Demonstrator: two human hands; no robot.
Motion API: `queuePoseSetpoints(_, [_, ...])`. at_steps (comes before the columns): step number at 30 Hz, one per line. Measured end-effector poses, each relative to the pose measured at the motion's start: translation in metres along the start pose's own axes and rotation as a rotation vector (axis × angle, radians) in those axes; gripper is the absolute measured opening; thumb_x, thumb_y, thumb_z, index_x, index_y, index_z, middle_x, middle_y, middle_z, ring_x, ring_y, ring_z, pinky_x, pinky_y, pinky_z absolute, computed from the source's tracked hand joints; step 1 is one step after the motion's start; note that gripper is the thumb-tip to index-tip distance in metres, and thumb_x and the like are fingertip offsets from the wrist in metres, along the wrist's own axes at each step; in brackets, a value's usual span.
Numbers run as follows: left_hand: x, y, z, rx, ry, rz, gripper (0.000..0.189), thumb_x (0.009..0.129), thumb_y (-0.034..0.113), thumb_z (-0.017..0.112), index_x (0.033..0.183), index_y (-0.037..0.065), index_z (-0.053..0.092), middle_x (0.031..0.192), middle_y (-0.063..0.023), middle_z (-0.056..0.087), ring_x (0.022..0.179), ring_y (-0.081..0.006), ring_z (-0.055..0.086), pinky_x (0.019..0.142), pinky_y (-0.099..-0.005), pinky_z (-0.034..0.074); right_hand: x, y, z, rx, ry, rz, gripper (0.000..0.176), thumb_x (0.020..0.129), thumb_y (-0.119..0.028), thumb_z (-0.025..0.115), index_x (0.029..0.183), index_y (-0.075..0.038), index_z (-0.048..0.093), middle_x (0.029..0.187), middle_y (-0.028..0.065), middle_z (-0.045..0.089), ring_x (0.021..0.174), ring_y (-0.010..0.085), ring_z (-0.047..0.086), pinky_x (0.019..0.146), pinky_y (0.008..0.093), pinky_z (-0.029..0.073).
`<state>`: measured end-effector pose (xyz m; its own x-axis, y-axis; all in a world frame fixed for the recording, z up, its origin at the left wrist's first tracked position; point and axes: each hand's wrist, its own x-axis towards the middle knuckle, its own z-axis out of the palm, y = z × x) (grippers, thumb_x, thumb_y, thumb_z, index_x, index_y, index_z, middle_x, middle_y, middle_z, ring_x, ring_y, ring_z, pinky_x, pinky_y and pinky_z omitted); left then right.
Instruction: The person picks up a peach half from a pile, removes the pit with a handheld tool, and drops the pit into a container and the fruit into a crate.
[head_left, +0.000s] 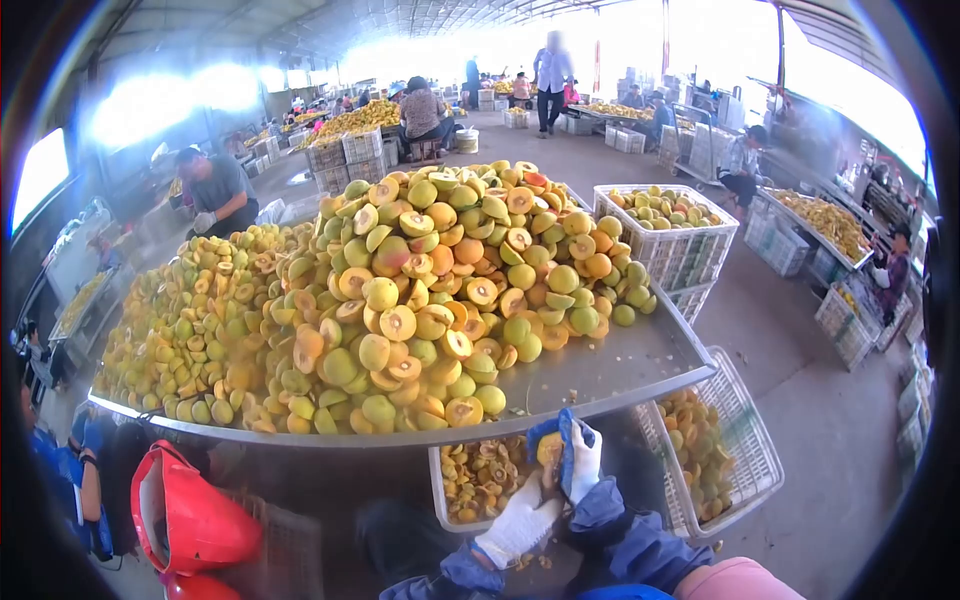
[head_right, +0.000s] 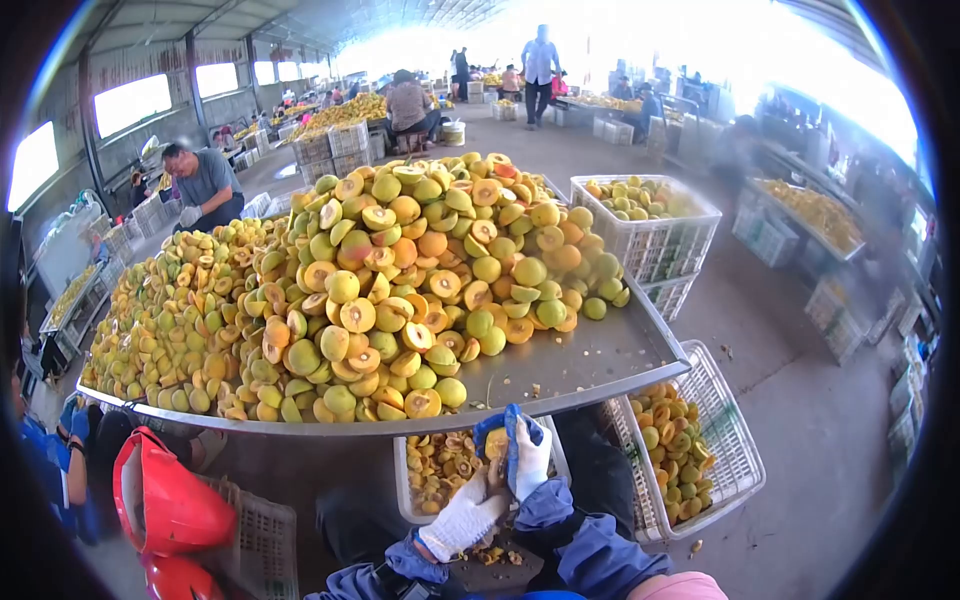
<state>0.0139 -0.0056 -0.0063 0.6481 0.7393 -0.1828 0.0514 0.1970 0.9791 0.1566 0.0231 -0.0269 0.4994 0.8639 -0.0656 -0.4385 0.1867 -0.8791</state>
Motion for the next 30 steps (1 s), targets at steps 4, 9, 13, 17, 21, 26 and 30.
queuePoseSetpoints(4, [-0.002, 0.003, -0.013, -0.058, -0.073, -0.112, 0.033, 0.090, 0.019, 0.059, 0.118, 0.004, 0.049, 0.087, -0.0049, 0.057, 0.069, -0.0124, 0.055, 0.059, -0.0256, 0.045, -0.007, -0.061, 0.024, -0.180, -0.187, 0.452, 0.028, 0.096, -0.025, 0.061, 0.097, 0.002, 0.066, 0.070, 0.0071, 0.063, 0.061, 0.0148, 0.063, 0.050, 0.0277, 0.050])
queuePoseSetpoints(9, [-0.005, 0.000, -0.027, -0.756, -0.318, -0.334, 0.029, 0.092, 0.011, 0.058, 0.119, 0.012, 0.048, 0.077, 0.0022, 0.047, 0.061, -0.0072, 0.047, 0.051, -0.0188, 0.038, 0.004, -0.019, 0.010, -0.150, -0.113, 0.240, 0.028, 0.097, -0.024, 0.058, 0.096, 0.003, 0.065, 0.078, 0.0092, 0.066, 0.062, 0.0173, 0.063, 0.054, 0.0296, 0.052])
queuePoseSetpoints(13, [-0.008, 0.001, -0.030, -0.855, -0.409, -0.419, 0.019, 0.094, 0.011, 0.057, 0.107, 0.020, 0.046, 0.067, 0.0061, 0.038, 0.046, -0.0061, 0.034, 0.042, -0.0218, 0.028, -0.015, -0.010, 0.012, 0.011, -0.152, 0.009, 0.045, 0.100, -0.031, 0.054, 0.085, 0.008, 0.067, 0.074, 0.0150, 0.069, 0.056, 0.0179, 0.062, 0.054, 0.0297, 0.052])
queuePoseSetpoints(17, [-0.010, -0.028, -0.036, -1.169, -0.577, -0.373, 0.038, 0.095, 0.011, 0.055, 0.130, 0.022, 0.046, 0.071, 0.0065, 0.043, 0.052, -0.0058, 0.040, 0.049, -0.0216, 0.033, -0.006, 0.004, -0.007, 0.026, -0.222, 0.347, 0.042, 0.099, -0.033, 0.054, 0.090, 0.006, 0.066, 0.075, 0.0169, 0.068, 0.057, 0.0221, 0.063, 0.053, 0.0332, 0.053])
queuePoseSetpoints(21, [-0.020, -0.032, -0.034, -1.012, -0.335, -0.412, 0.047, 0.096, 0.012, 0.052, 0.141, 0.021, 0.041, 0.076, 0.0061, 0.048, 0.057, -0.0071, 0.046, 0.052, -0.0233, 0.038, -0.024, -0.022, 0.016, -0.138, -0.229, 0.396, 0.045, 0.100, -0.040, 0.049, 0.099, 0.002, 0.064, 0.083, 0.0096, 0.067, 0.069, 0.0164, 0.061, 0.062, 0.0308, 0.051])
queuePoseSetpoints(26, [-0.011, -0.101, -0.036, -1.410, -0.369, -0.146, 0.024, 0.097, 0.012, 0.047, 0.120, 0.016, 0.052, 0.082, 0.0039, 0.051, 0.056, -0.0089, 0.049, 0.051, -0.0242, 0.043, 0.008, 0.040, -0.014, -0.468, -0.236, 0.251, 0.044, 0.099, -0.044, 0.049, 0.102, -0.002, 0.065, 0.089, 0.0078, 0.067, 0.077, 0.0177, 0.062, 0.069, 0.0335, 0.050])
queuePoseSetpoints(30, [-0.003, -0.073, -0.063, -1.211, -0.298, -0.282, 0.015, 0.096, 0.013, 0.052, 0.081, 0.014, 0.051, 0.069, 0.0039, 0.044, 0.048, -0.0064, 0.039, 0.042, -0.0214, 0.030, 0.009, -0.006, -0.027, -1.478, -0.339, -0.339, 0.047, 0.094, -0.050, 0.048, 0.100, -0.006, 0.066, 0.092, 0.0180, 0.068, 0.087, 0.0371, 0.065, 0.079, 0.0458, 0.050])
